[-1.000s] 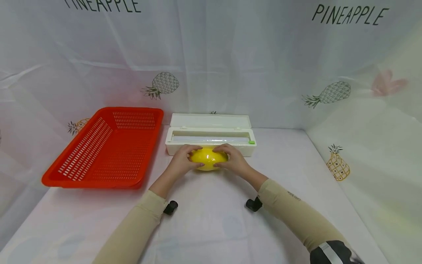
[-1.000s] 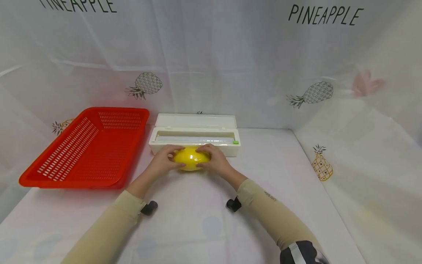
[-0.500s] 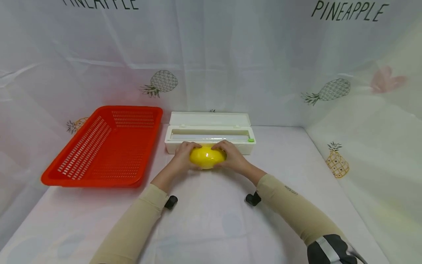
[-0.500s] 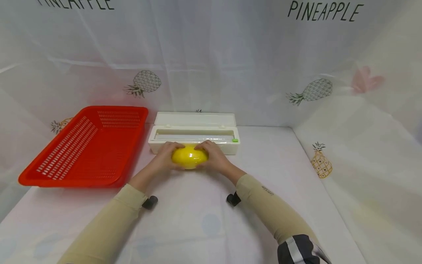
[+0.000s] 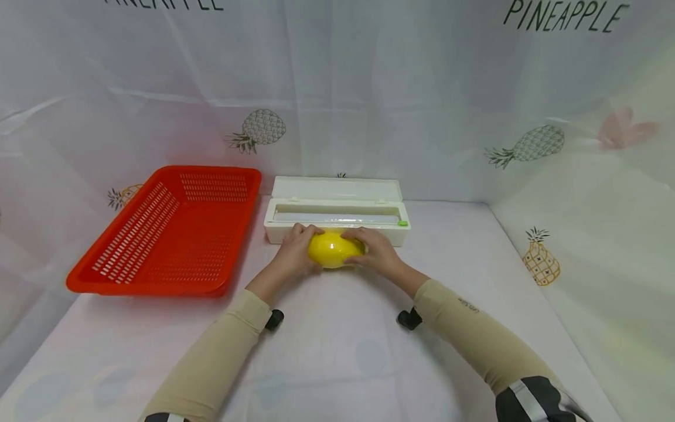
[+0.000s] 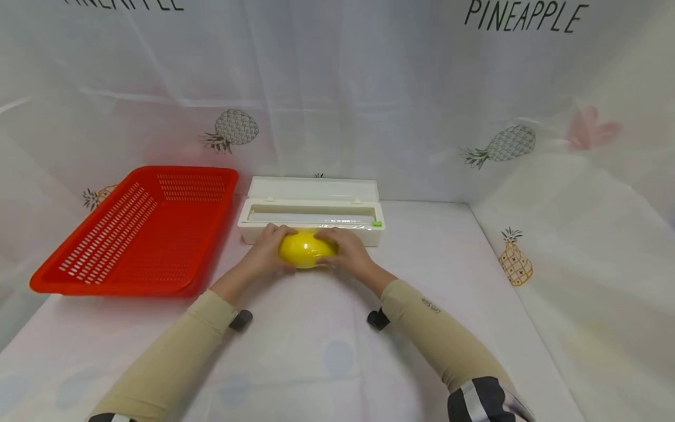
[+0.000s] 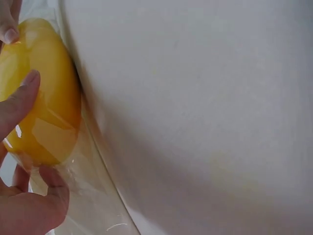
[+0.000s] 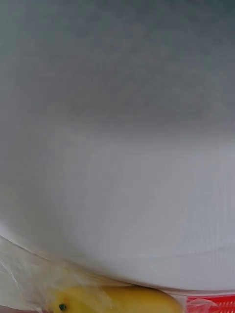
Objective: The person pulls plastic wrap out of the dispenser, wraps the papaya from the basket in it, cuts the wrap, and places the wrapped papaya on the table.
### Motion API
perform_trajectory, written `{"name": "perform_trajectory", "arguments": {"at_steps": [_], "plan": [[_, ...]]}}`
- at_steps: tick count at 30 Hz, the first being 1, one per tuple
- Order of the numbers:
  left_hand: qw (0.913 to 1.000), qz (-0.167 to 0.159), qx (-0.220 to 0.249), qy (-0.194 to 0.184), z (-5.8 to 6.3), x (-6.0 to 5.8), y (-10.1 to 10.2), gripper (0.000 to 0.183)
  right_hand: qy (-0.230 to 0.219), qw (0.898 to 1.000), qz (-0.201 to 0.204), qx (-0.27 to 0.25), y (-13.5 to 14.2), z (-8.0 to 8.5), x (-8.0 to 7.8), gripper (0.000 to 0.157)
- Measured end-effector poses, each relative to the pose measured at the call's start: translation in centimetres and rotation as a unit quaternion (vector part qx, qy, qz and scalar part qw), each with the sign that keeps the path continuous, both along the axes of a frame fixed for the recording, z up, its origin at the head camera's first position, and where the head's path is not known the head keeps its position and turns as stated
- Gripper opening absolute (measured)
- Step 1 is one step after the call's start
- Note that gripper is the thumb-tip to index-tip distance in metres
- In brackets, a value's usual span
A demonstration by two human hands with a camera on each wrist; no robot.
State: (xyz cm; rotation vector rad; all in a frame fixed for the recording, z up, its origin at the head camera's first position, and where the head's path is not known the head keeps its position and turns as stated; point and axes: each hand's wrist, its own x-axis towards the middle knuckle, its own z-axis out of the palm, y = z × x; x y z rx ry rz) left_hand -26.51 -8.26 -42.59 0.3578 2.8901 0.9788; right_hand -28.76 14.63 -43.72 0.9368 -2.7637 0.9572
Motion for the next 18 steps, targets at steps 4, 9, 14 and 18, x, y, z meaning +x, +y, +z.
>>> {"name": "perform_trajectory", "arguments": {"at_steps": [4, 9, 14, 18], "plan": [[0.9999, -0.010, 0.010, 0.002, 0.1, -0.1, -0.5, 0.080, -0.019, 1.000, 0.003, -0.021, 0.1, 0.0, -0.2, 0.060], [0.9992, -0.030, 0.025, 0.012, 0.2, -0.4, -0.9, 0.077, -0.039, 0.999, 0.013, -0.034, 0.2, 0.1, -0.6, 0.058], [0.9988, -0.038, 0.031, 0.009, 0.3, -0.6, -1.2, 0.073, -0.074, 0.996, 0.006, -0.042, 0.4, 0.3, -0.8, 0.053], [0.9989, -0.035, 0.029, -0.009, 0.6, -0.7, -1.2, 0.072, -0.092, 0.995, -0.001, -0.036, 0.3, 0.4, -0.8, 0.050]]}}
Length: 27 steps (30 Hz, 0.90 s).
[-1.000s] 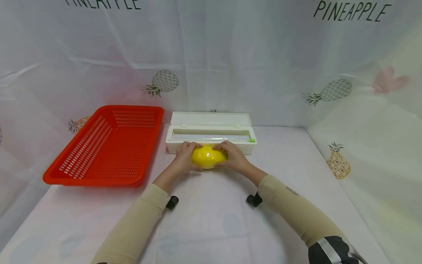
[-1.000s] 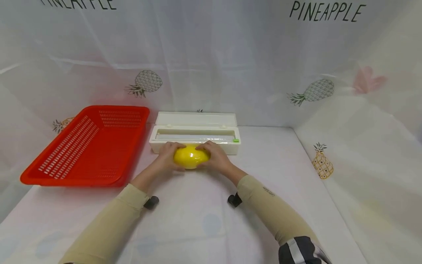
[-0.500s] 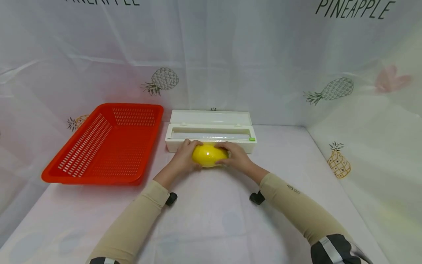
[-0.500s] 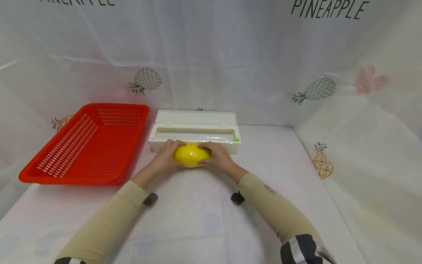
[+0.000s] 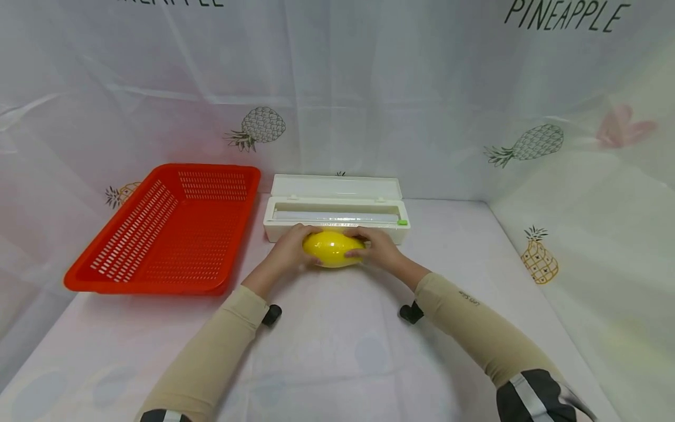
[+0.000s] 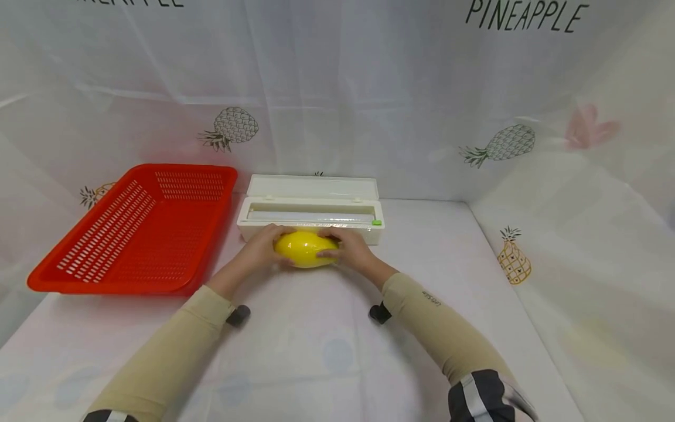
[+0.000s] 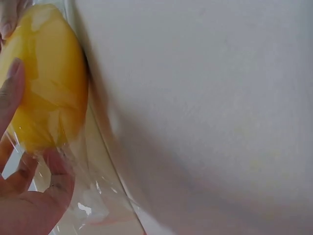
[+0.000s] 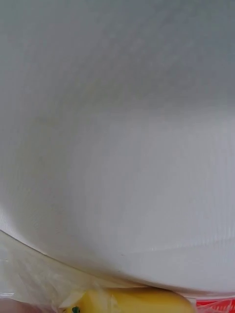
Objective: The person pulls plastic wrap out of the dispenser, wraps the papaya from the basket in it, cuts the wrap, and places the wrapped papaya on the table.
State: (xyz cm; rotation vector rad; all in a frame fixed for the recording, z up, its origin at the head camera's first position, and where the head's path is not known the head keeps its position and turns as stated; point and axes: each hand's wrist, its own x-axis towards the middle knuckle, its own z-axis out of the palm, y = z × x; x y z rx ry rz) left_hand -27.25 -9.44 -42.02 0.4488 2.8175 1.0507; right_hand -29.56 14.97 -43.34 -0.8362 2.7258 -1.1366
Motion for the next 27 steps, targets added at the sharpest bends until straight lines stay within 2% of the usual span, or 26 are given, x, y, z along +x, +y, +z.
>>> {"name": "perform_trajectory", "arguments": {"at_steps": [6, 11, 17, 20, 24, 27], "plan": [[0.9998, -0.010, -0.001, -0.016, 0.6, -0.1, -0.2, 0.071, -0.014, 1.000, -0.012, 0.011, -0.2, 0.2, -0.1, 0.046], [0.9995, -0.031, 0.001, -0.007, 0.9, -0.1, -0.5, 0.066, -0.020, 0.999, -0.013, 0.024, -0.3, 0.4, -0.2, 0.046], [0.9992, -0.029, 0.009, -0.024, 1.1, 0.1, -0.7, 0.063, -0.035, 0.999, -0.005, 0.023, -0.3, 0.4, -0.5, 0.044], [0.9988, -0.038, 0.020, -0.025, 0.8, 0.0, -0.7, 0.066, -0.037, 0.999, 0.008, 0.020, -0.1, 0.3, -0.5, 0.043], [0.9979, -0.061, 0.009, -0.020, 0.1, -0.3, -0.7, 0.067, -0.044, 0.998, 0.039, 0.017, 0.6, 0.0, -0.4, 0.044], [0.9978, -0.062, -0.001, -0.024, 0.2, -0.4, -0.6, 0.066, -0.041, 0.997, 0.062, 0.014, 1.2, 0.1, -0.4, 0.045]]}}
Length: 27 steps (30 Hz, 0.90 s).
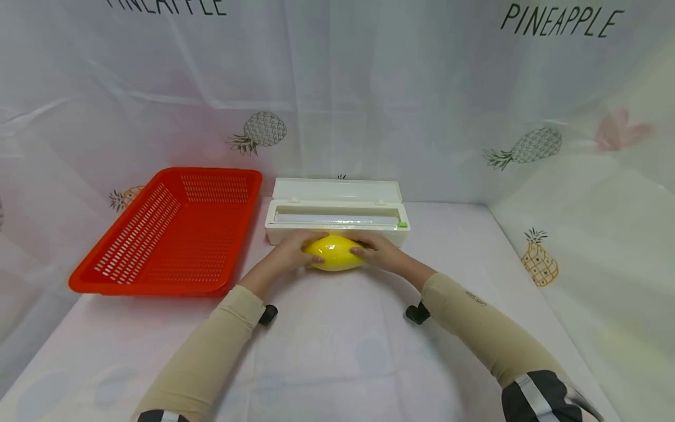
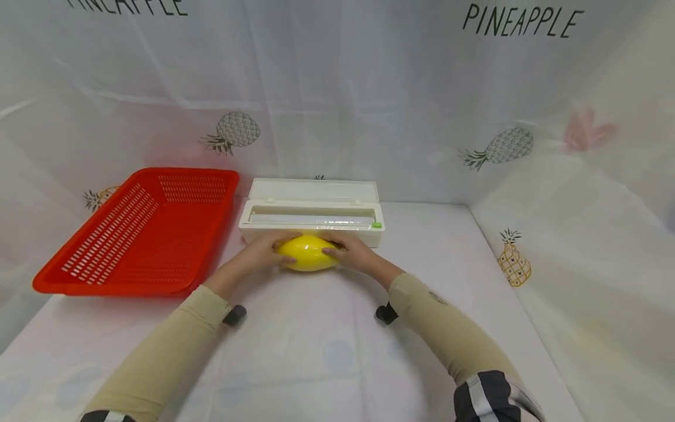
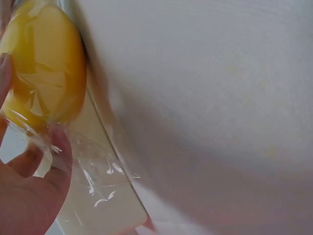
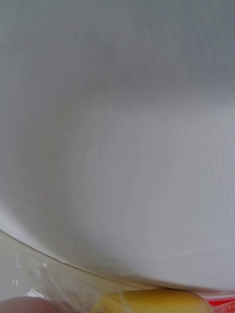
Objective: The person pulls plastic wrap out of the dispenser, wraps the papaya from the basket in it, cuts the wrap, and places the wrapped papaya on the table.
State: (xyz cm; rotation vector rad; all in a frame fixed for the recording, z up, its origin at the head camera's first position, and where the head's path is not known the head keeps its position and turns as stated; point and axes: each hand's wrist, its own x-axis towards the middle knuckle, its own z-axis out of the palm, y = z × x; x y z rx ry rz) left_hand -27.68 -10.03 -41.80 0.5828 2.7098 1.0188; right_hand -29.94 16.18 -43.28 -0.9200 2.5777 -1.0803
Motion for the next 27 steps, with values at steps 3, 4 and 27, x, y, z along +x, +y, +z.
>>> {"name": "perform_trajectory", "arguments": {"at_steps": [3, 4, 27], "plan": [[0.9998, 0.010, 0.001, -0.014, 0.0, 0.0, 0.1, 0.066, -0.010, 1.000, -0.005, -0.009, 0.8, 0.0, 0.3, 0.043], [0.9998, 0.012, 0.000, -0.016, 0.0, -0.1, 0.2, 0.066, -0.015, 1.000, -0.010, -0.016, 1.1, 0.1, 0.5, 0.043], [0.9997, 0.002, 0.020, -0.013, 0.4, 0.0, 0.0, 0.065, -0.003, 0.985, -0.094, -0.146, -1.7, 0.8, 4.9, 0.035]]}}
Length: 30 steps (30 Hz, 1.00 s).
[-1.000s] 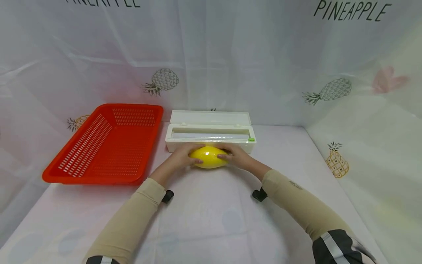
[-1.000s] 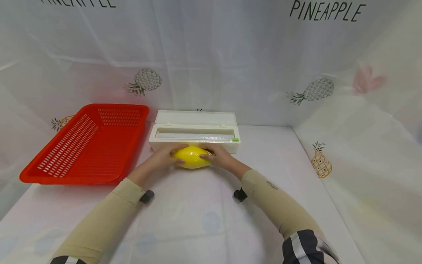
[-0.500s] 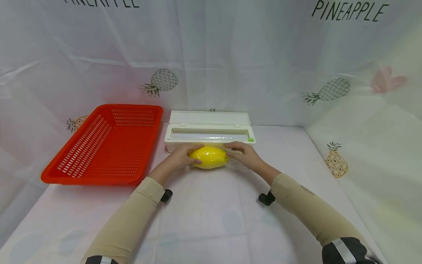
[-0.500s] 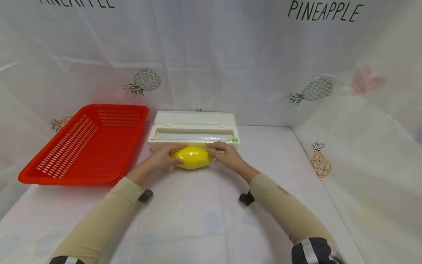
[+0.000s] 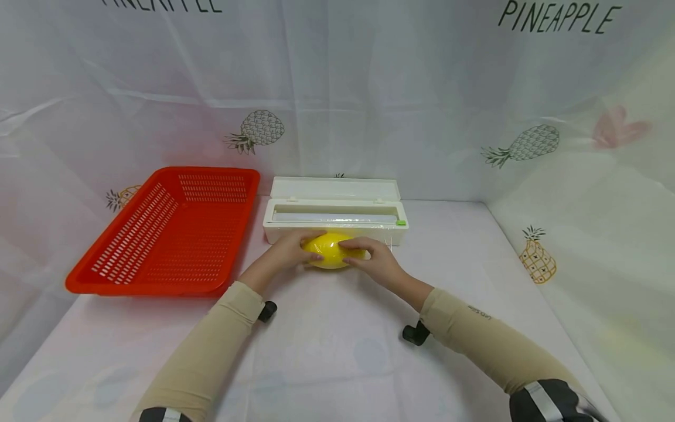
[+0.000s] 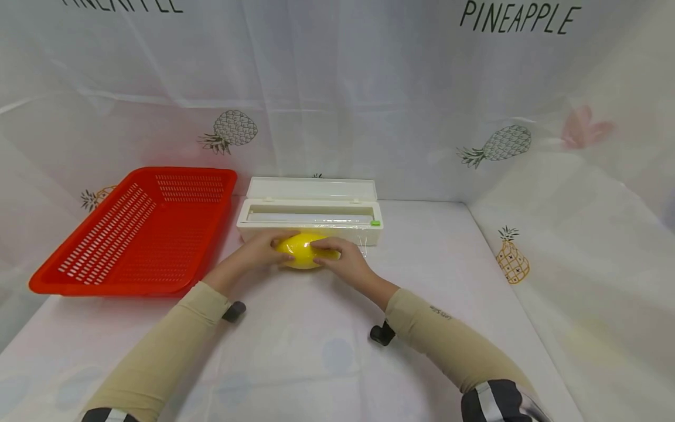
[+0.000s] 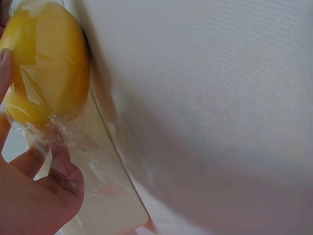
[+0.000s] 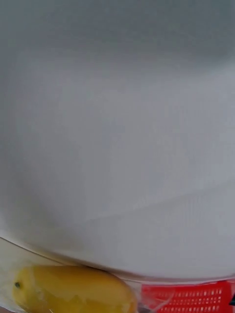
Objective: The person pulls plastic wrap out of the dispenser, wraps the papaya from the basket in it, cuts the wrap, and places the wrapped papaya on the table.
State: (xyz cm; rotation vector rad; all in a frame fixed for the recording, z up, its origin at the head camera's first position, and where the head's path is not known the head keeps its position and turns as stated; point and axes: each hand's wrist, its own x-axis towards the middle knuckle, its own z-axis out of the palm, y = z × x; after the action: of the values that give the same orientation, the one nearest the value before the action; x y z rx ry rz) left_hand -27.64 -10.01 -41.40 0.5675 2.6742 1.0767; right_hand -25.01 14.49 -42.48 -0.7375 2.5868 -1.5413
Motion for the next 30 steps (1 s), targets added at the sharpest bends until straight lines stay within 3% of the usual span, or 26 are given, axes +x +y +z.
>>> {"name": "perform_trajectory", "arguments": {"at_steps": [6, 12, 20, 30], "plan": [[0.9997, 0.016, 0.007, -0.014, 0.0, 0.2, 0.0, 0.065, 0.038, 0.997, -0.044, 0.043, 0.5, -0.6, -0.9, 0.038], [0.9995, 0.015, 0.028, 0.001, -0.4, 0.3, 0.0, 0.064, 0.063, 0.992, -0.036, 0.100, 0.6, -1.0, -1.9, 0.045], [0.9986, 0.032, 0.042, 0.003, -1.0, 0.3, 0.0, 0.058, 0.134, 0.974, -0.021, 0.183, 0.8, -0.7, -2.6, 0.050], [0.9987, 0.037, 0.032, 0.015, -1.5, 0.2, 0.4, 0.052, 0.058, 0.980, -0.017, 0.192, 1.1, -0.8, -2.9, 0.050]]}}
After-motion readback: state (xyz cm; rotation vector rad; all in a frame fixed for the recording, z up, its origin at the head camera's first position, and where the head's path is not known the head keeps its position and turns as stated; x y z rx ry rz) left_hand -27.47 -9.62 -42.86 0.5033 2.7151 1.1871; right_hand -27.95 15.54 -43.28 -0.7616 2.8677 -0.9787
